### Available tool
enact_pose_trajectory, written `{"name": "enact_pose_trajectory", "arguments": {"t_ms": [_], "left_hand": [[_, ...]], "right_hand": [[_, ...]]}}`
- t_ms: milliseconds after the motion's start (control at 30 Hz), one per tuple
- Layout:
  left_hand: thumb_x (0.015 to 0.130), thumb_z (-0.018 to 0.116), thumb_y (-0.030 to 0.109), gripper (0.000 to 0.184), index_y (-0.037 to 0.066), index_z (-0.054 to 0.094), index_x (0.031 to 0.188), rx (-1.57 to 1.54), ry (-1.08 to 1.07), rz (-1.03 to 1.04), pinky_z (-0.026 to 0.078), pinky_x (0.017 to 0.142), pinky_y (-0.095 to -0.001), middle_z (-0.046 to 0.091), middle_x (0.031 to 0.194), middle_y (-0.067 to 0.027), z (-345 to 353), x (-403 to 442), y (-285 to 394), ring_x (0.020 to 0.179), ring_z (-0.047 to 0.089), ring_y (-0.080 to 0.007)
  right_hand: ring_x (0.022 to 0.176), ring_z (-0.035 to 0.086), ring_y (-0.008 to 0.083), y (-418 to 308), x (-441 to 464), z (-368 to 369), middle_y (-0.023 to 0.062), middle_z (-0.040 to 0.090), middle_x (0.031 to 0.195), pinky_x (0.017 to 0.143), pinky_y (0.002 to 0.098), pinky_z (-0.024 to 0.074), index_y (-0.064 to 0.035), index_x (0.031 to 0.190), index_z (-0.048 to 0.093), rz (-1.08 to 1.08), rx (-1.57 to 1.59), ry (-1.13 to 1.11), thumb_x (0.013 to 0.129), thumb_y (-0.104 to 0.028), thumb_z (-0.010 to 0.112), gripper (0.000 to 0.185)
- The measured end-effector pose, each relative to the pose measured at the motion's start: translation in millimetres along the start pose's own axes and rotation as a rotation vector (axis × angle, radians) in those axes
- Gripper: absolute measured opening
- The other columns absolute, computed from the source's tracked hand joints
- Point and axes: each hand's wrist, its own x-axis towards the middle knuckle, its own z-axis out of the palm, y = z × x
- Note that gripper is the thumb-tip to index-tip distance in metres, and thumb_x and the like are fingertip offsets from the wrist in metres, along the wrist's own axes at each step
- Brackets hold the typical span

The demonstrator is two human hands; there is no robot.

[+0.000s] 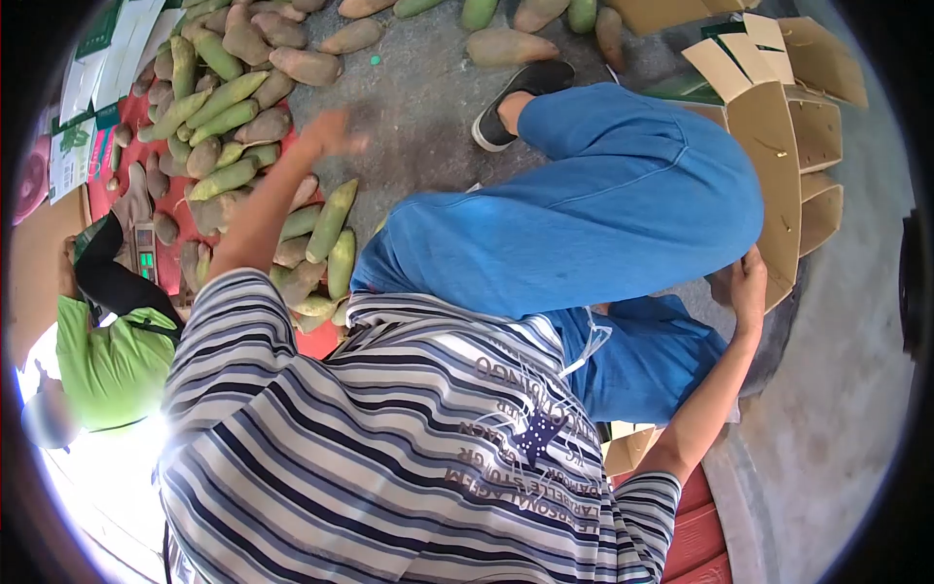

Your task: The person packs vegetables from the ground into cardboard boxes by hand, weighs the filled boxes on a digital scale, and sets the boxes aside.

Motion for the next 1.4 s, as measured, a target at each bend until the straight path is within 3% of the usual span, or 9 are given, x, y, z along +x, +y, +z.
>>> {"name": "enact_pose_trajectory", "arguments": {"t_ms": [133,233,433,567,900,1067,1133,1167,1400], "left_hand": [[0.059,0.078,0.052,0.086,0.005,0.047,0.124,0.166,-0.330,-0.323,0.044,0.093,-0.0462,0.047,0.130,-0.0194,98.2,-84.9,-29.9,0.118,0.049,-0.0341],[0.060,0.080,0.045,0.081,0.005,0.046,0.122,0.069,-0.102,-0.548,0.047,0.091,-0.0430,0.045,0.131,-0.0172,141.6,-114.5,-18.7,0.116,0.050,-0.0337],[0.065,0.076,0.037,0.069,0.003,0.047,0.118,0.037,-0.061,-0.664,0.048,0.088,-0.0415,0.049,0.124,-0.0159,146.4,-100.0,-7.9,0.109,0.054,-0.0333],[0.068,0.071,0.034,0.058,0.000,0.050,0.110,-0.168,0.211,-0.361,0.047,0.086,-0.0437,0.058,0.106,-0.0217,119.4,-49.5,-2.2,0.100,0.057,-0.0361],[0.075,0.070,0.043,0.068,-0.002,0.049,0.122,-0.380,0.823,0.148,0.040,0.094,-0.0411,0.050,0.119,-0.0240,-66.1,65.8,111.8,0.110,0.050,-0.0374],[0.077,0.064,0.036,0.052,-0.001,0.053,0.111,-0.105,0.248,-0.123,0.045,0.088,-0.0449,0.056,0.110,-0.0239,62.5,4.4,0.0,0.105,0.054,-0.0394],[0.075,0.063,0.028,0.038,0.004,0.059,0.105,0.019,-0.227,-0.351,0.045,0.090,-0.0454,0.058,0.106,-0.0240,91.4,-52.5,-21.3,0.103,0.056,-0.0396],[0.075,0.063,0.024,0.039,0.008,0.056,0.110,0.127,-0.217,-0.256,0.046,0.088,-0.0464,0.055,0.113,-0.0203,143.2,-78.3,-65.9,0.108,0.054,-0.0372],[0.083,0.058,0.014,0.042,0.011,0.043,0.122,0.359,-0.214,-0.508,0.045,0.087,-0.0443,0.047,0.124,-0.0105,160.6,-132.0,-57.7,0.115,0.049,-0.0290]], "right_hand": [[0.104,0.058,0.0314,-4.2,-0.7,-1.6,0.0204,0.061,0.112,0.089,0.0362,0.0435,-0.0013,0.122,0.053,-0.003,0.012,-0.021,0.090,-0.014,0.054,0.035],[0.104,0.058,0.0313,-2.2,0.3,0.4,0.0202,0.061,0.111,0.089,0.0361,0.0435,-0.0016,0.122,0.053,-0.028,0.034,-0.002,0.090,-0.012,0.054,0.034],[0.099,0.059,0.0327,12.7,1.1,1.5,0.0214,0.061,0.110,0.088,0.0359,0.0438,-0.0005,0.121,0.053,-0.006,-0.040,0.008,0.088,-0.013,0.057,0.036],[0.099,0.059,0.0335,-2.7,0.6,-1.9,0.0226,0.061,0.109,0.088,0.0356,0.0438,0.0015,0.122,0.052,0.026,-0.009,0.003,0.088,-0.016,0.059,0.038],[0.108,0.057,0.0337,2.6,0.3,2.7,0.0241,0.058,0.115,0.092,0.0363,0.0433,0.0027,0.122,0.052,0.004,-0.016,0.037,0.088,-0.019,0.060,0.041],[0.108,0.057,0.0340,4.7,-0.3,0.5,0.0229,0.059,0.116,0.092,0.0368,0.0432,0.0024,0.122,0.052,0.025,-0.006,0.000,0.088,-0.018,0.059,0.040],[0.107,0.057,0.0340,-2.3,2.3,-3.0,0.0224,0.059,0.116,0.091,0.0372,0.0432,0.0024,0.122,0.052,0.037,0.025,-0.046,0.089,-0.018,0.058,0.040],[0.107,0.057,0.0342,1.7,3.5,-1.6,0.0223,0.059,0.115,0.091,0.0371,0.0433,0.0021,0.122,0.051,0.016,-0.005,-0.028,0.089,-0.017,0.058,0.039],[0.108,0.057,0.0327,19.2,3.9,1.9,0.0220,0.059,0.114,0.091,0.0365,0.0431,-0.0001,0.125,0.050,-0.079,-0.035,0.009,0.088,-0.012,0.056,0.039]]}}
